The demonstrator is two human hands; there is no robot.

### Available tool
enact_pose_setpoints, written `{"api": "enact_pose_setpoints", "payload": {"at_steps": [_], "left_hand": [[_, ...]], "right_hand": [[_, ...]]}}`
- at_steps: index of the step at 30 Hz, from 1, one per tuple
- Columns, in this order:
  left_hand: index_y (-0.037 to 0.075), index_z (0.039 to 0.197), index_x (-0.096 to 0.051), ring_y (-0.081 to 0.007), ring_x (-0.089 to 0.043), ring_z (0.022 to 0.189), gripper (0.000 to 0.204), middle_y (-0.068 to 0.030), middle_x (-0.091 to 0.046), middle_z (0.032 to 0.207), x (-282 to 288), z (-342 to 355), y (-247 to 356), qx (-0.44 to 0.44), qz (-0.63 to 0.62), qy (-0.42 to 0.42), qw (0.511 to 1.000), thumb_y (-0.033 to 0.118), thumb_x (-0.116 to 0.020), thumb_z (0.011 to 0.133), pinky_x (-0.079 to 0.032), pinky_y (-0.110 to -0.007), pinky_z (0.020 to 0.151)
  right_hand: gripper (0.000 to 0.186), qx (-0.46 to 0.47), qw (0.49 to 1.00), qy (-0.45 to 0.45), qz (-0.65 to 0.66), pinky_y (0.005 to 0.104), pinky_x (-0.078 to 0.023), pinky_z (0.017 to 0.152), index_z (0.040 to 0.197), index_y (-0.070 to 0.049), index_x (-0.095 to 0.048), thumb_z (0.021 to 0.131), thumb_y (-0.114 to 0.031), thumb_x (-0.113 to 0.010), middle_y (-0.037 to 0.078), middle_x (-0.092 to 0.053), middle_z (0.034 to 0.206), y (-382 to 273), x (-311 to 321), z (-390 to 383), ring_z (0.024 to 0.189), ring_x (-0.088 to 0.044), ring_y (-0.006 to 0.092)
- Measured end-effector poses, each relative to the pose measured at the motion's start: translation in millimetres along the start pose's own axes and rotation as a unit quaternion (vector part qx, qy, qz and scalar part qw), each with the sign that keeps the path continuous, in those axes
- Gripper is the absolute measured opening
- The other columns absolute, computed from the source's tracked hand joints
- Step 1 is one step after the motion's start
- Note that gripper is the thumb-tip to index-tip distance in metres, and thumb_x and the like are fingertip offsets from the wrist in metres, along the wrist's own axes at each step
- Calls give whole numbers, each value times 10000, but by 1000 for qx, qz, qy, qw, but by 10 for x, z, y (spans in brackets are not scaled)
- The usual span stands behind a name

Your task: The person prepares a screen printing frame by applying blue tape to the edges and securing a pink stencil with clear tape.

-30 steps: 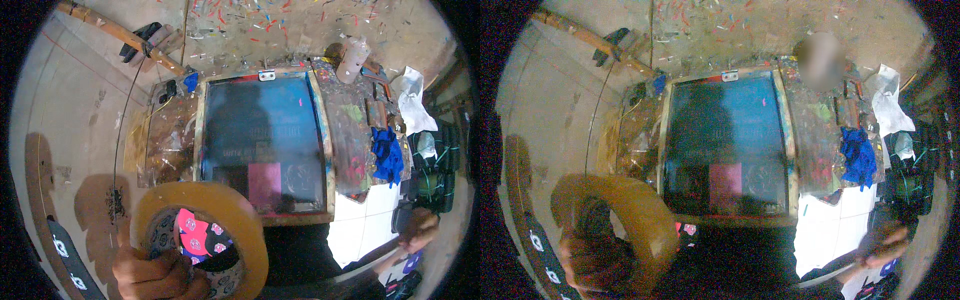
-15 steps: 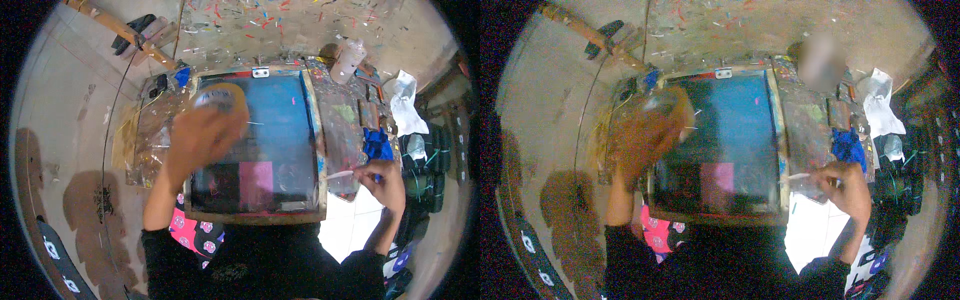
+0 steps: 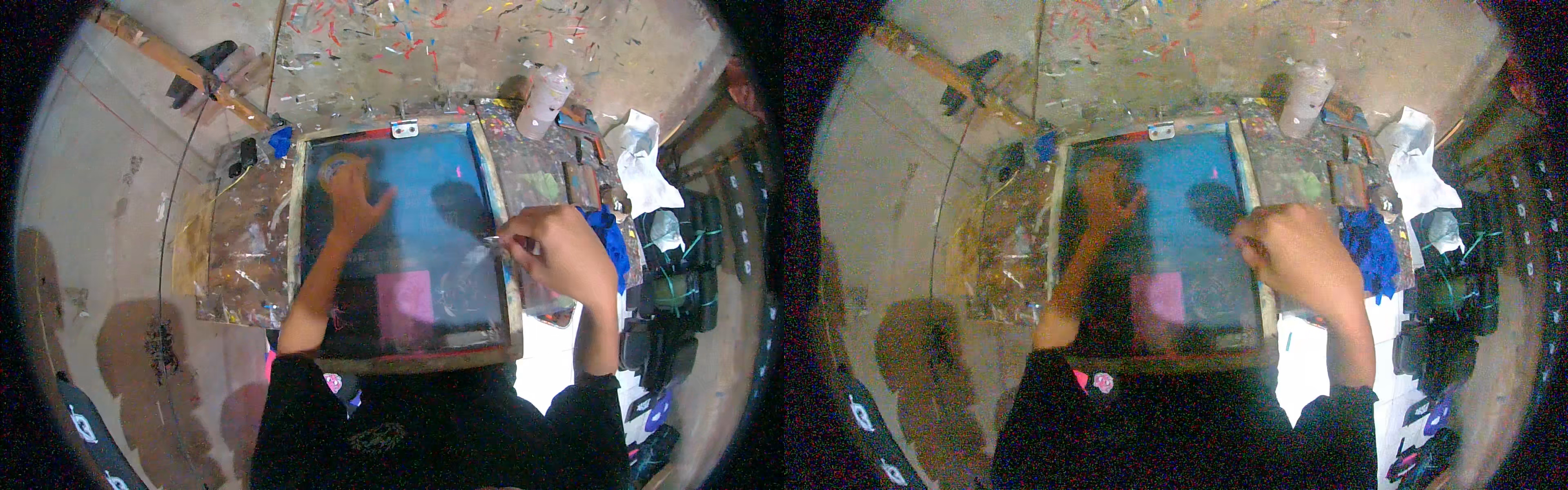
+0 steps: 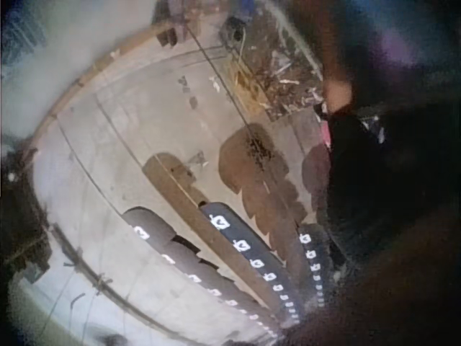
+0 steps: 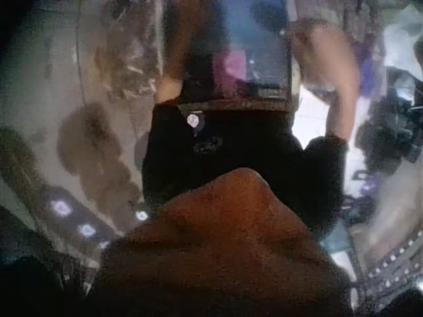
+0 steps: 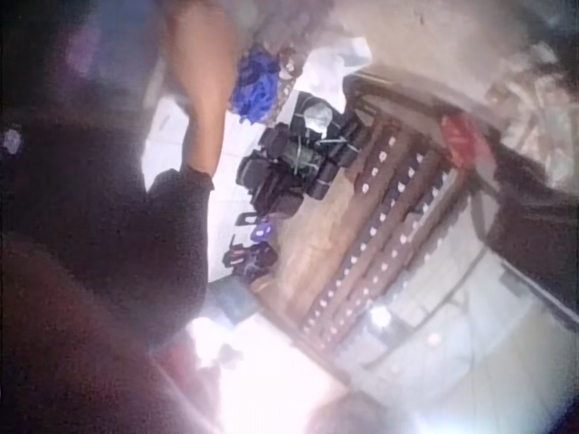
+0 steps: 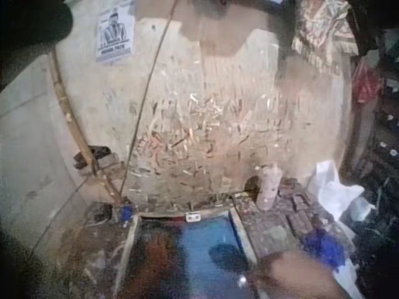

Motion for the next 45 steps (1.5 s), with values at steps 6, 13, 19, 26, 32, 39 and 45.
{"api": "enact_pose_setpoints", "payload": {"at_steps": [6,13,19,26,32,39,45], "left_hand": [[51,1121,-632,-214,-610,1071,452,-103,-637,1187,259,-291,1015,-88,-525,-291,795,325,-770,788,-466,-371,926],[20,901,-690,-106,-660,728,231,-49,-709,787,-3,-592,568,97,-481,-459,741,185,-794,778,-518,-265,684],[15,871,-709,-96,-645,715,194,-33,-697,778,-17,-628,319,127,-479,-428,756,194,-762,816,-491,-258,613],[53,854,-735,-119,-652,782,184,-31,-718,845,4,-739,195,241,-448,-456,730,237,-742,846,-523,-280,690],[42,894,-743,-85,-625,652,181,-34,-724,799,-87,-833,123,188,-490,-421,740,217,-701,877,-476,-256,561],[12,893,-753,-123,-641,667,297,-81,-726,769,-173,-861,58,163,-379,-428,804,302,-736,833,-500,-293,614],[9,901,-754,-163,-675,710,292,-133,-733,810,-281,-891,3,151,-363,-392,832,283,-762,801,-530,-331,687]], "right_hand": [[155,10,997,56,52,339,-520,631,910,-19,-721,777,-46,-647,154,-688,787,76,-205,243,660,-668,253],[159,-216,902,31,373,263,-486,630,959,13,-734,840,-52,-651,39,-693,776,916,-944,18,702,-620,91],[178,-246,883,45,396,252,-502,725,990,13,-731,830,-12,-659,45,-705,847,1220,-1344,-107,805,-639,107],[202,-238,887,10,396,263,-515,765,989,-10,-738,792,-6,-691,62,-718,879,1270,-1508,-24,826,-653,127],[168,-230,917,-18,325,287,-522,718,905,7,-740,746,-37,-707,86,-720,818,1335,-1522,45,774,-661,143],[185,-246,960,-82,103,347,-535,641,859,-2,-737,685,3,-675,124,-717,752,1304,-1500,254,666,-674,211],[204,-182,978,-98,37,367,-542,634,820,-38,-744,642,-14,-649,154,-708,754,1330,-1593,406,643,-681,258]]}}
Point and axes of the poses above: each hand's wrist, its own z-axis towards the middle knuckle, its own x-axis out of the back of the hand, y = z × x, the point moved 7 cm from there along z, towards the middle knuckle
